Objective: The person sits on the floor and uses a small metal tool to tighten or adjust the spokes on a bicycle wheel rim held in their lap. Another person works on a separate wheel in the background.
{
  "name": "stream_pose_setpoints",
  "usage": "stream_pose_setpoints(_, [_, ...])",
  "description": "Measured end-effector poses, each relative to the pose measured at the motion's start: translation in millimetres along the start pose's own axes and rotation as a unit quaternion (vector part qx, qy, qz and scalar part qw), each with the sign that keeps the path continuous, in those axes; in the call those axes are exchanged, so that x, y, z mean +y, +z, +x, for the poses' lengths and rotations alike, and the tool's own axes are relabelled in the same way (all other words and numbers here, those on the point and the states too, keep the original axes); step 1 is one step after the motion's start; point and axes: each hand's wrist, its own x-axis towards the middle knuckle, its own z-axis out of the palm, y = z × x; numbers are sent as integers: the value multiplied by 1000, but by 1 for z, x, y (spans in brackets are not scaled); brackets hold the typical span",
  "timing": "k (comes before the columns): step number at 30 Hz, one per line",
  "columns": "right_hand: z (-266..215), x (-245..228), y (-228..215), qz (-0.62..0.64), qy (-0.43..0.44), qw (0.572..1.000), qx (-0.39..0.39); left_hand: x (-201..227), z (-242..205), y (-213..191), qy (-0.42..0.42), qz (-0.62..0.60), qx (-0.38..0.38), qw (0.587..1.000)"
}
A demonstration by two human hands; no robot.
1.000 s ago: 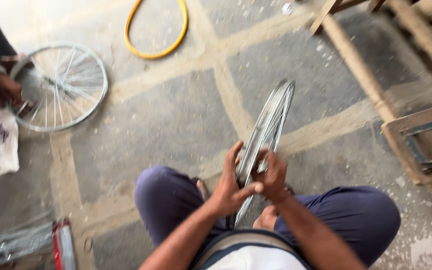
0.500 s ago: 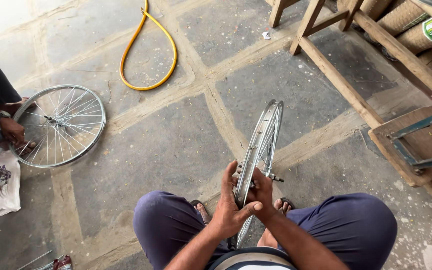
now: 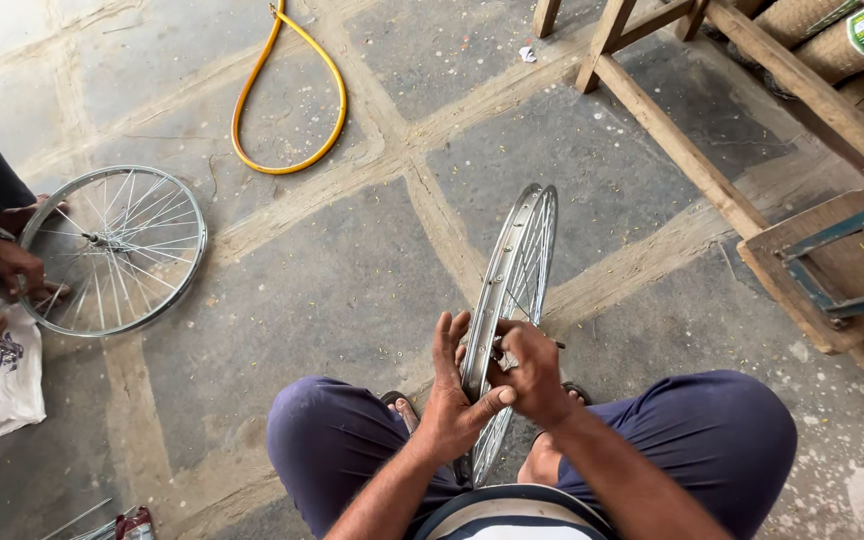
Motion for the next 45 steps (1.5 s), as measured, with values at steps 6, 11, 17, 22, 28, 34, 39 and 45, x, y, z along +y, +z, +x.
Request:
stream_pose_setpoints(6, [22,47,-35,451,235,837,-203,1,1,-3,-49,-12,-19,999])
stream_pose_setpoints(11, [43,26,-36,503,299,755,-296,6,7,-2,16,55,-25,998])
stream_pose_setpoints(17, [51,-22,-27,52,8,998,-40,15,17,-13,4,22,-56,998])
stream_pose_setpoints(22, [46,-17,-21,59,49,977,-201,32,23,-13,-21,139,-58,988])
stream_pose_setpoints(28, [35,-10,0,111,121,986,-2,27,13,-1,-13,124,-29,992])
stream_pose_setpoints(34, [54,-21,-29,512,313,755,-263,17,6,-8,14,100,-3,995])
stream_pose_setpoints(39, [46,-39,-13,-59,2,997,51,12,7,-2,35,103,-7,994])
stream_pose_setpoints(45, [12,-11,-28,68,7,994,-84,10,9,-5,33,56,-6,998])
